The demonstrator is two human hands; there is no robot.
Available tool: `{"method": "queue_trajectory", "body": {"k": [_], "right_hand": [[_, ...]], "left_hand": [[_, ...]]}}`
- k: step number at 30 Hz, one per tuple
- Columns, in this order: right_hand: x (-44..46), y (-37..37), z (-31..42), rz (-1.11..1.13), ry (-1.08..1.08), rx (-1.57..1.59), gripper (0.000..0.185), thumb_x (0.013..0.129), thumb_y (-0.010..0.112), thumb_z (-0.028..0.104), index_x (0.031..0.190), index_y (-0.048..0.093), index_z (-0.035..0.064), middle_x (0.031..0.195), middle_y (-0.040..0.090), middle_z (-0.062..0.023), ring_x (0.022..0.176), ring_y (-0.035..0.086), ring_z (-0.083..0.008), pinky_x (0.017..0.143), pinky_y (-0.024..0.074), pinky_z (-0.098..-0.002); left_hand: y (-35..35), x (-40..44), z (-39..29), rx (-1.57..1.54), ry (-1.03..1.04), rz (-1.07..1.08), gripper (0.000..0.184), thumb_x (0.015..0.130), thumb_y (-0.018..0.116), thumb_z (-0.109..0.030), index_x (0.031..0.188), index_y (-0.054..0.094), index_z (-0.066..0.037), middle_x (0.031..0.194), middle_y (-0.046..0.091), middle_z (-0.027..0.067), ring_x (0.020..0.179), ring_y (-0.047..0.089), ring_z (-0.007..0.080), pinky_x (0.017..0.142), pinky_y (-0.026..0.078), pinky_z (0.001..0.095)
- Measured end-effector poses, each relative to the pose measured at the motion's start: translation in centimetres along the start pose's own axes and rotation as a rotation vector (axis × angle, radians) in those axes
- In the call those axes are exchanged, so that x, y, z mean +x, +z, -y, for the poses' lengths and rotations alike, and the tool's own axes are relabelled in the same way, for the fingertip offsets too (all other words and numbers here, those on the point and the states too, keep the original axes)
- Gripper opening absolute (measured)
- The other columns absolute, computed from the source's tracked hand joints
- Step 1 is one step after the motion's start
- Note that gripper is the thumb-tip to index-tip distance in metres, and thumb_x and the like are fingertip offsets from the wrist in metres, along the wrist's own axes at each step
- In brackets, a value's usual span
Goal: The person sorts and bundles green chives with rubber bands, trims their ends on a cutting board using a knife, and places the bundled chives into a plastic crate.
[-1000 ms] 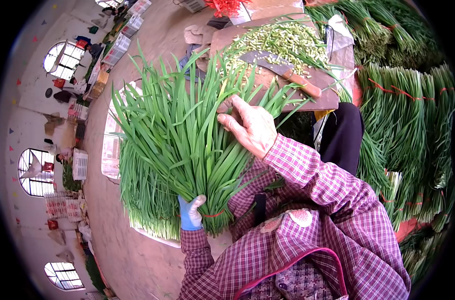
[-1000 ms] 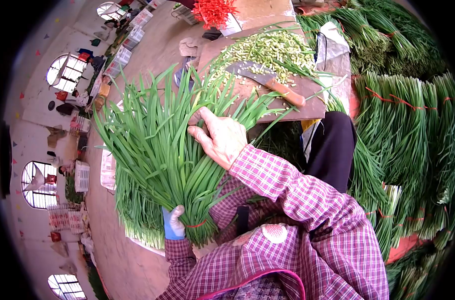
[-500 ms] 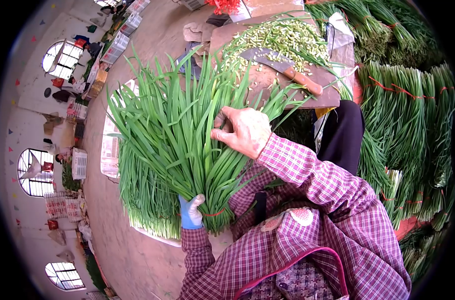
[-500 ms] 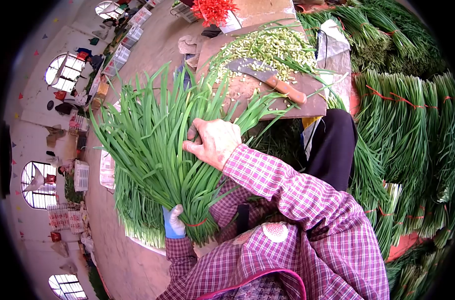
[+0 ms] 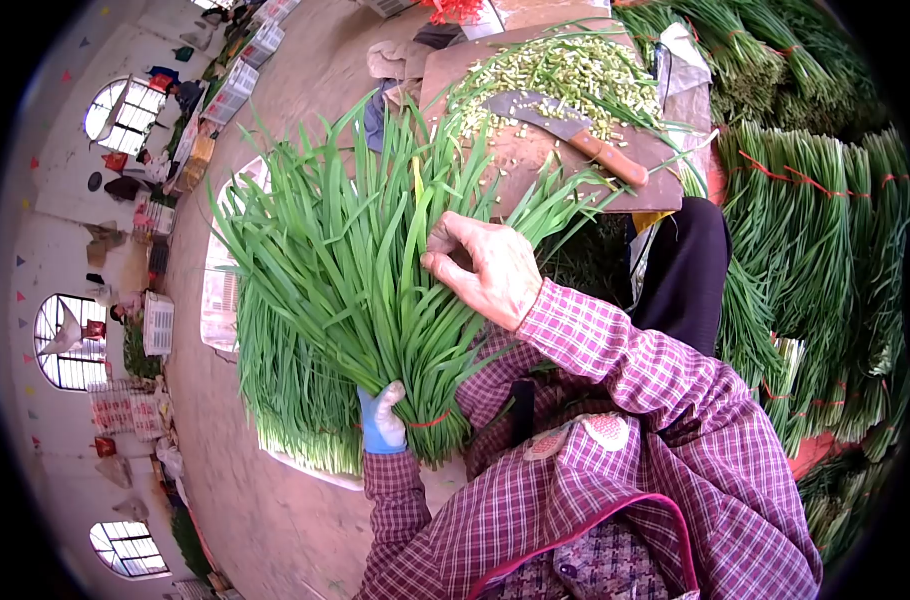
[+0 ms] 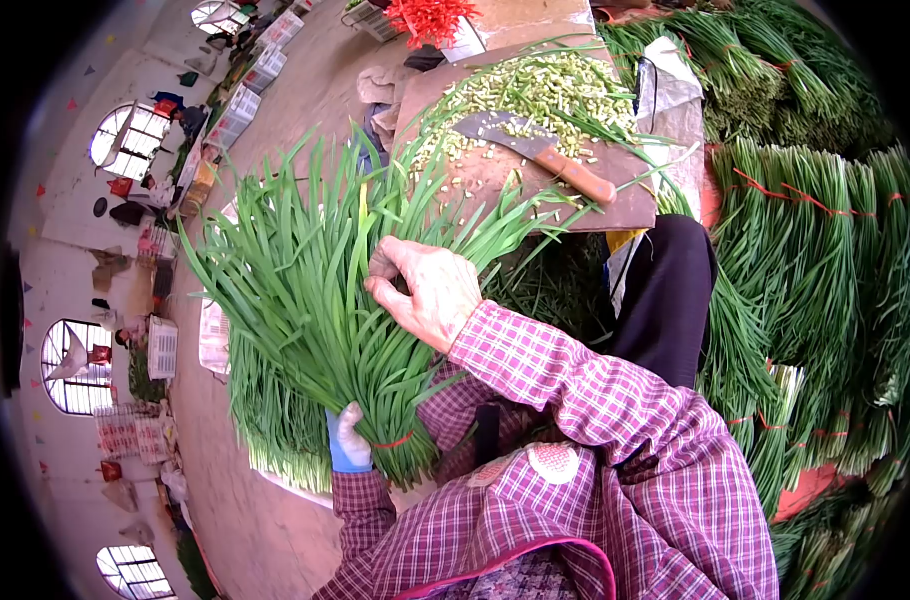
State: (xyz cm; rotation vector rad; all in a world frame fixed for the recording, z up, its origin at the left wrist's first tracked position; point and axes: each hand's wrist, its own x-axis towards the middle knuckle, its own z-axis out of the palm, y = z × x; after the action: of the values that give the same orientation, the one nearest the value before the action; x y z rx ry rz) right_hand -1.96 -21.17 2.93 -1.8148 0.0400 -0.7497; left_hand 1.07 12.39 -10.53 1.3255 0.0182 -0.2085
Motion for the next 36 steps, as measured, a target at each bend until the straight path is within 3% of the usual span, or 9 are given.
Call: {"method": "queue_trajectory", "body": {"k": [7,9,12,15,19,21,25,30,36], "right_hand": [[-0.4,-0.1,0.9,0.074,0.336,0.237,0.02,0.086,0.058,0.02,0.091,0.052,0.001,0.069,0.059,-0.012,0.063,0.06,-0.0253,0.062,0.047,-0.0359],[-0.6,2.6,-1.0,-0.101,0.289,0.58,0.014,0.089,0.057,0.014,0.09,0.051,0.001,0.069,0.055,-0.0034,0.063,0.05,-0.0101,0.058,0.0416,-0.0282],[-1.0,3.1,-1.8,-0.147,0.407,0.831,0.011,0.091,0.055,0.011,0.092,0.051,0.0011,0.074,0.055,-0.0001,0.065,0.048,-0.0064,0.061,0.0408,-0.0225],[0.9,1.1,-3.0,-0.262,0.495,1.235,0.005,0.092,0.053,0.011,0.09,0.054,0.007,0.08,0.056,-0.0003,0.069,0.051,-0.0101,0.075,0.0456,-0.0324],[3.3,-5.5,-1.9,-0.291,0.413,1.372,0.024,0.095,0.058,0.036,0.091,0.055,0.0128,0.081,0.057,0.0033,0.076,0.057,-0.0109,0.092,0.0482,-0.0455],[3.0,-6.9,-2.0,-0.207,0.429,1.425,0.031,0.098,0.05,0.042,0.101,0.057,0.0123,0.096,0.064,0.0004,0.081,0.059,-0.0117,0.085,0.0509,-0.041],[1.8,-5.7,1.0,-0.197,0.195,0.619,0.02,0.095,0.055,0.023,0.101,0.06,0.0043,0.1,0.065,-0.0032,0.086,0.059,-0.0135,0.079,0.0469,-0.028],[0.7,-2.7,3.4,0.043,-0.272,0.072,0.013,0.083,0.062,0.011,0.093,0.057,0.0046,0.086,0.061,-0.012,0.088,0.06,-0.0314,0.078,0.0489,-0.0371],[0.1,-1.2,0.7,0.12,-0.273,-0.288,0.016,0.079,0.061,0.008,0.09,0.05,0.0073,0.076,0.059,-0.0095,0.075,0.056,-0.0316,0.067,0.0475,-0.0416]], "left_hand": [[4.8,-1.5,-2.9,-0.032,-0.037,0.034,0.076,0.068,0.062,0.004,0.14,0.037,-0.001,0.091,0.056,0.0039,0.061,0.044,0.0102,0.054,0.036,0.0221],[5.4,-1.6,-3.1,-0.012,-0.023,-0.006,0.077,0.069,0.061,0.004,0.141,0.035,-0.002,0.09,0.056,0.004,0.061,0.043,0.0097,0.054,0.036,0.0219],[3.4,-0.6,-1.6,0.028,-0.006,0.037,0.076,0.069,0.061,0.003,0.141,0.036,-0.002,0.089,0.057,0.0039,0.061,0.044,0.0092,0.054,0.037,0.0217],[3.5,-0.7,-1.6,0.079,-0.008,0.092,0.072,0.069,0.064,0.002,0.137,0.04,-0.002,0.087,0.058,0.0035,0.063,0.047,0.0096,0.056,0.04,0.0218],[2.2,-0.8,0.2,0.057,-0.063,-0.012,0.062,0.071,0.069,0.001,0.129,0.047,-0.001,0.086,0.058,0.0036,0.065,0.051,0.0108,0.059,0.043,0.0226],[3.4,-1.1,-0.9,0.074,-0.024,0.063,0.06,0.072,0.069,0.001,0.128,0.047,-0.001,0.086,0.058,0.0035,0.065,0.051,0.0109,0.059,0.044,0.0228],[6.5,-1.9,-4.0,0.141,-0.006,0.196,0.054,0.076,0.067,0.0,0.126,0.048,0.0,0.086,0.058,0.0032,0.066,0.052,0.011,0.06,0.045,0.0229],[8.3,-2.8,-5.3,0.18,0.011,0.142,0.05,0.076,0.066,0.0,0.123,0.049,0.001,0.086,0.058,0.0026,0.067,0.053,0.0101,0.062,0.046,0.0223],[8.0,-3.1,-5.2,0.198,0.041,0.103,0.062,0.074,0.065,-0.002,0.133,0.043,0.0,0.089,0.058,0.0033,0.07,0.055,0.0103,0.064,0.047,0.0229]]}}
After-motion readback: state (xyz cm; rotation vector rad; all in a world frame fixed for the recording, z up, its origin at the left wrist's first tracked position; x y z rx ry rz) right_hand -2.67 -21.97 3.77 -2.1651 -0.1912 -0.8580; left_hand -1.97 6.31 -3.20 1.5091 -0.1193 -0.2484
